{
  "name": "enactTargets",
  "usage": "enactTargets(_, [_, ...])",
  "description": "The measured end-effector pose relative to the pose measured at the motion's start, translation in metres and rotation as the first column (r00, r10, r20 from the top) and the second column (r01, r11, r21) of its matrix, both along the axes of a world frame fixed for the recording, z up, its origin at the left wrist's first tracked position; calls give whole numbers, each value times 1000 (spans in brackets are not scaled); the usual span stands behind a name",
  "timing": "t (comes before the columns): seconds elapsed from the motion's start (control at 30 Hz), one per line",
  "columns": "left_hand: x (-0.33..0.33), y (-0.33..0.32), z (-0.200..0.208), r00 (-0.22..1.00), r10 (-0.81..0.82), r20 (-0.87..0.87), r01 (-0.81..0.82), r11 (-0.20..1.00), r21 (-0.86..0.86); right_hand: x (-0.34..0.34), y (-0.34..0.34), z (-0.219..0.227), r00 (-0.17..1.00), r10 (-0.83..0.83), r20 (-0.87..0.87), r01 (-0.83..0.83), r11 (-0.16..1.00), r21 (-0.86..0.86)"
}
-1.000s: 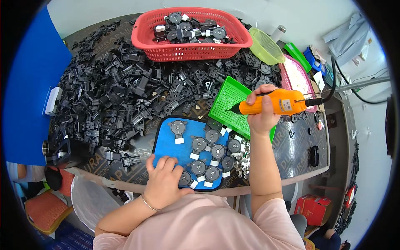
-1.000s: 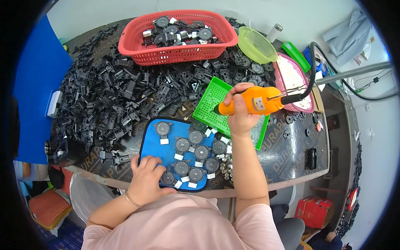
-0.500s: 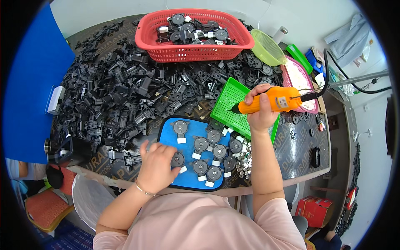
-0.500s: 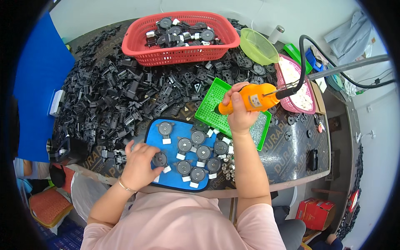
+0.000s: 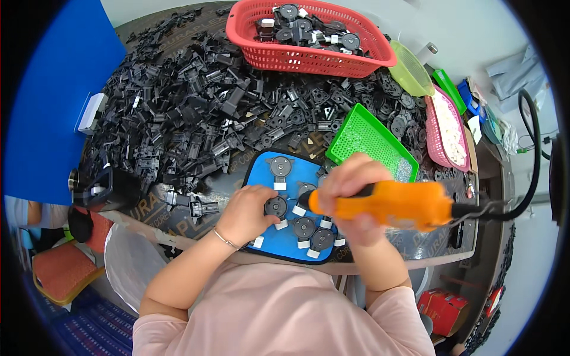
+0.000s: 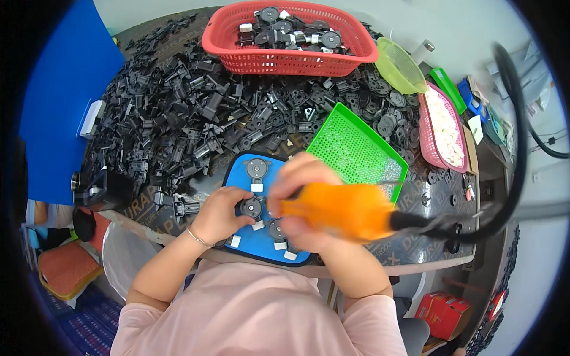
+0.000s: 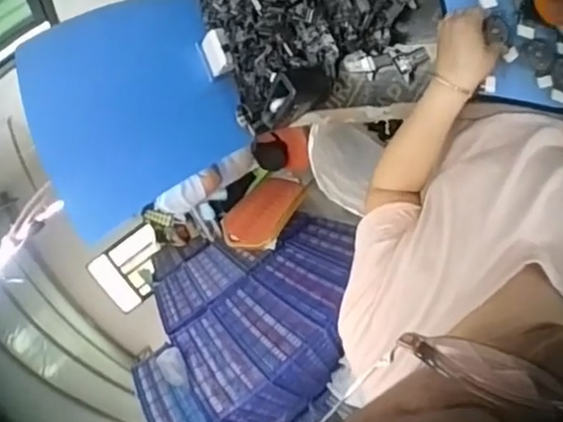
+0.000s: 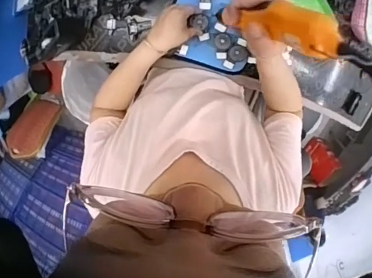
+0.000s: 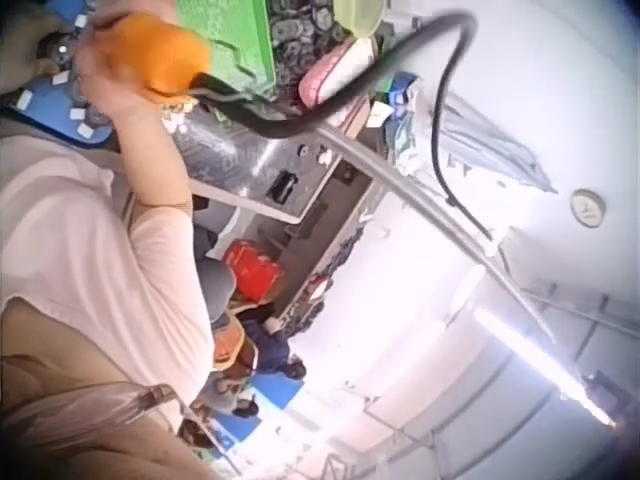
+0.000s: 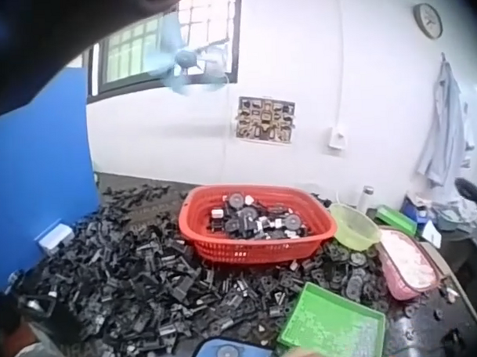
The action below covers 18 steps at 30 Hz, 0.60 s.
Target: Assembling small circular components onto a blue base using an electric screwdriver.
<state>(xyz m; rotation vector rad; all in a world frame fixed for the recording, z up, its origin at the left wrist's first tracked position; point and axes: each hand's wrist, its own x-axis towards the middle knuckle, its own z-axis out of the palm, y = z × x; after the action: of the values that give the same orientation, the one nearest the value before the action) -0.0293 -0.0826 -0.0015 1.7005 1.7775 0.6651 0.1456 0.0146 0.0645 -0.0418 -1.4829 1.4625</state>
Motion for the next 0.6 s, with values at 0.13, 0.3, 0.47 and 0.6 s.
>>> enactTargets(0.13, [0, -1, -2, 1000, 6, 14, -5, 1000, -26, -17, -9, -8, 981, 50, 190, -63, 996, 65])
enactTargets(0.3, [0, -2, -7, 1000, 5, 22, -4, 1000, -30, -27, -6, -14, 972, 65, 227, -95, 988, 121])
enactTargets(0.47, [-1, -1, -11, 1000, -10, 25, 11, 1000, -20, -32, -3, -16, 964, 102, 245, -140, 980, 144])
enactTargets(0.6, [-2, -2, -15, 997, -9, 79, 7, 1000, 27, -34, 1, -17, 963, 88, 254, -147, 964, 223])
